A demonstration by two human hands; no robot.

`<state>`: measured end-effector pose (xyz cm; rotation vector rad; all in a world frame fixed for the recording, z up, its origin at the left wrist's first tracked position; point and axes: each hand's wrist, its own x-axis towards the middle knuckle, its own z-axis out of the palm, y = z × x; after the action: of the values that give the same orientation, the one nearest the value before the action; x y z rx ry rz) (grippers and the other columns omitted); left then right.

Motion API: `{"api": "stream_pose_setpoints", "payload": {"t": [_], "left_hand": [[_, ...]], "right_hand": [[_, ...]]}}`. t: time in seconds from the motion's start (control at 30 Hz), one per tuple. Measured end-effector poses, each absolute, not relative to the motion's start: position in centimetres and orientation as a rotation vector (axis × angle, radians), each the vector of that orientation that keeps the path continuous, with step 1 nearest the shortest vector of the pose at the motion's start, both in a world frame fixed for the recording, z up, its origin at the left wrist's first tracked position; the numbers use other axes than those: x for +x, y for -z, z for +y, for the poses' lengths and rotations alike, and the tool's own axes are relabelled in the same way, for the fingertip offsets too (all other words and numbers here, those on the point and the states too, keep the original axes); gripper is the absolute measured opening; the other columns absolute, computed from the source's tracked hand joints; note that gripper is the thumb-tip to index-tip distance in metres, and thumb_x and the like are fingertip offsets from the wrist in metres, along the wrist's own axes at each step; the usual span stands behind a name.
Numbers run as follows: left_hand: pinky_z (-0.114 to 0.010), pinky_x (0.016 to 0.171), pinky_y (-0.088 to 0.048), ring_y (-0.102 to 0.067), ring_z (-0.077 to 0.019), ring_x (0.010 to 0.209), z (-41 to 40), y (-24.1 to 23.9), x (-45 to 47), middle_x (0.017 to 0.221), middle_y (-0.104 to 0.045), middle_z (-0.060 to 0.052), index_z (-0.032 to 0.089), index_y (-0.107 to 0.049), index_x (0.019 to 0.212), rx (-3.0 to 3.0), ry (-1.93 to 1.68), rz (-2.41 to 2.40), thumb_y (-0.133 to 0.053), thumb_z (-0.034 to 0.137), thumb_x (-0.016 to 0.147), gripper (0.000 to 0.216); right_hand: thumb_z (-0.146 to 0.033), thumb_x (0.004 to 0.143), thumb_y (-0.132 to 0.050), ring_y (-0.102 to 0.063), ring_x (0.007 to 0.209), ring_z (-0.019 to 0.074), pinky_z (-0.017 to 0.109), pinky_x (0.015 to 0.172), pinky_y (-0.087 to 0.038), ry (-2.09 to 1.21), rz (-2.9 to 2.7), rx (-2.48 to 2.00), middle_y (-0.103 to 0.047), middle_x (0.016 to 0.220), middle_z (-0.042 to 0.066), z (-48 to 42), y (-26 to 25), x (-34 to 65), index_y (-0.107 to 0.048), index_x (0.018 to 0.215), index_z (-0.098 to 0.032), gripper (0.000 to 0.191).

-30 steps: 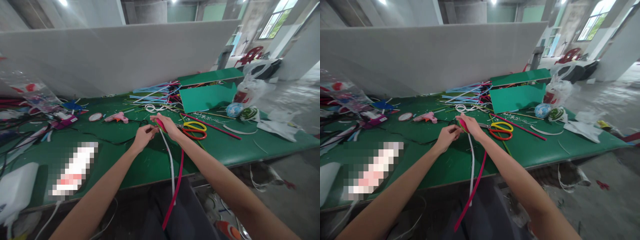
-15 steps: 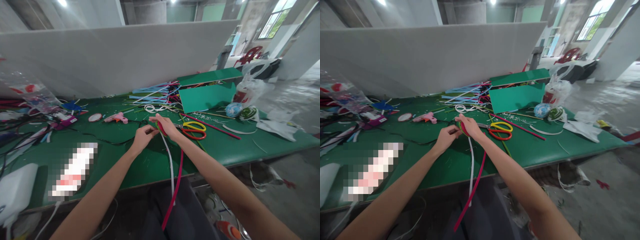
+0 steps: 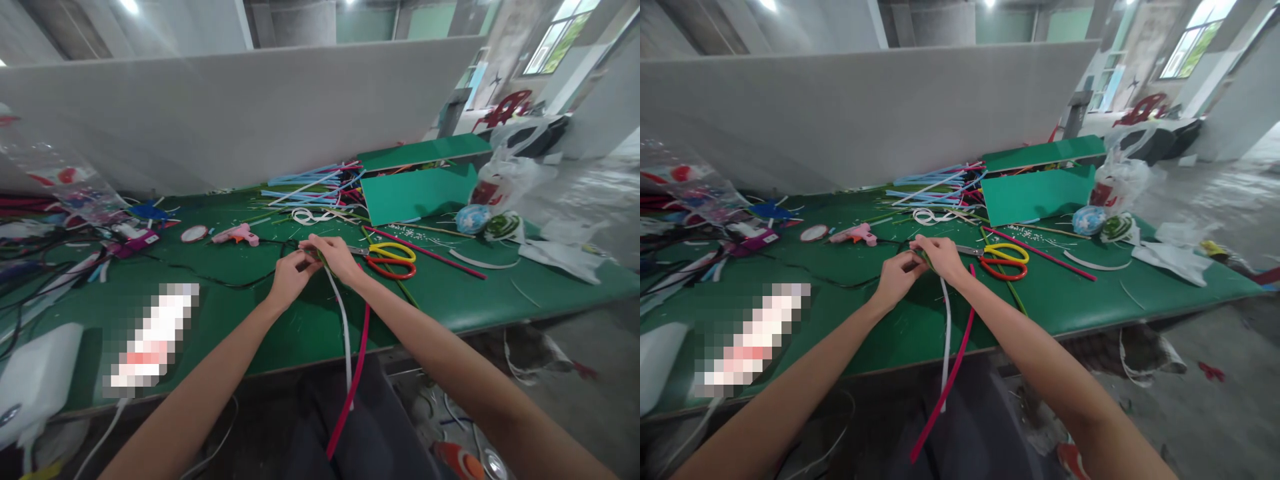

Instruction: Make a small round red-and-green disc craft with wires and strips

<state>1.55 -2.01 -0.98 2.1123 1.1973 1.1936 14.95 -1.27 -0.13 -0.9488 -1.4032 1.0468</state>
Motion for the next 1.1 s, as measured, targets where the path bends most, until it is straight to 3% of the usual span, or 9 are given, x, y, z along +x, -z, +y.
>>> {"api": "stream_pose_setpoints", "payload": {"t": [0.33,0.43,0.57,0.63,0.7,0.83,1.0,1.1], "left_hand": [[-0.026,0.062,-0.041,-0.056,-0.015,0.065,-1.9,1.1,1.6,0.074,-0.065,-0.002,0.019,-0.062,0.065,2.11,-1.19,1.219,-0.062,0.032,0.074,0.016],[-0.025,0.059,-0.04,-0.055,-0.0143,0.061,-1.8,1.0,1.6,0.07,-0.063,-0.001,0.018,-0.062,0.066,2.062,-1.186,1.232,-0.062,0.033,0.073,0.017],[-0.024,0.054,-0.038,-0.052,-0.0132,0.057,-1.7,0.8,1.6,0.061,-0.06,0.0,0.018,-0.062,0.066,2.004,-1.191,1.243,-0.061,0.034,0.073,0.018],[-0.024,0.052,-0.037,-0.05,-0.0128,0.055,-1.7,0.8,1.6,0.058,-0.058,0.001,0.018,-0.061,0.065,1.977,-1.192,1.23,-0.061,0.035,0.072,0.019],[-0.024,0.051,-0.036,-0.049,-0.0123,0.053,-1.8,0.7,1.7,0.056,-0.056,0.001,0.018,-0.06,0.064,1.948,-1.181,1.214,-0.061,0.035,0.072,0.019],[-0.024,0.049,-0.035,-0.047,-0.0115,0.05,-2.2,0.7,1.8,0.054,-0.055,0.002,0.017,-0.059,0.062,1.917,-1.166,1.193,-0.062,0.034,0.071,0.019],[-0.024,0.049,-0.034,-0.047,-0.0111,0.05,-2.3,0.9,2.0,0.054,-0.055,0.002,0.017,-0.057,0.061,1.914,-1.181,1.179,-0.061,0.031,0.072,0.017],[-0.024,0.049,-0.034,-0.046,-0.0109,0.05,-2.3,0.9,2.0,0.055,-0.055,0.002,0.017,-0.057,0.061,1.939,-1.184,1.187,-0.061,0.03,0.072,0.018]], "right_hand": [[-0.048,0.083,-0.051,-0.063,0.088,0.0216,0.03,0.077,-0.047,-1.026,-1.465,-0.938,-0.072,0.087,0.007,-1.5,-0.3,15.2,-0.075,0.085,-0.016,0.04],[-0.053,0.084,-0.048,-0.063,0.088,0.0207,0.031,0.08,-0.046,-0.966,-1.394,-0.928,-0.071,0.086,0.006,-1.3,-0.4,15.2,-0.074,0.09,-0.017,0.044],[-0.054,0.085,-0.045,-0.064,0.08,0.0187,0.031,0.082,-0.044,-0.856,-1.339,-0.907,-0.068,0.07,0.002,-1.4,-1.0,15.5,-0.074,0.089,-0.018,0.046],[-0.051,0.085,-0.047,-0.063,0.084,0.0183,0.029,0.084,-0.043,-0.828,-1.376,-0.872,-0.069,0.075,0.002,-1.5,-1.2,15.6,-0.075,0.086,-0.019,0.043],[-0.049,0.085,-0.048,-0.062,0.085,0.018,0.028,0.08,-0.044,-0.826,-1.434,-0.86,-0.069,0.077,0.002,-1.8,-1.2,15.5,-0.075,0.084,-0.019,0.04],[-0.05,0.086,-0.046,-0.057,0.063,0.0157,0.026,0.062,-0.042,-0.844,-1.479,-0.949,-0.063,0.058,0.001,-2.1,-0.7,15.1,-0.075,0.09,-0.016,0.045],[-0.047,0.086,-0.048,-0.061,0.073,0.0181,0.027,0.067,-0.044,-0.809,-1.446,-0.936,-0.07,0.075,0.005,-2.1,-0.1,14.8,-0.076,0.085,-0.016,0.042],[-0.048,0.085,-0.048,-0.061,0.071,0.0175,0.027,0.066,-0.044,-0.82,-1.435,-0.959,-0.071,0.076,0.004,-2.1,-0.2,14.8,-0.076,0.086,-0.015,0.043]]}}
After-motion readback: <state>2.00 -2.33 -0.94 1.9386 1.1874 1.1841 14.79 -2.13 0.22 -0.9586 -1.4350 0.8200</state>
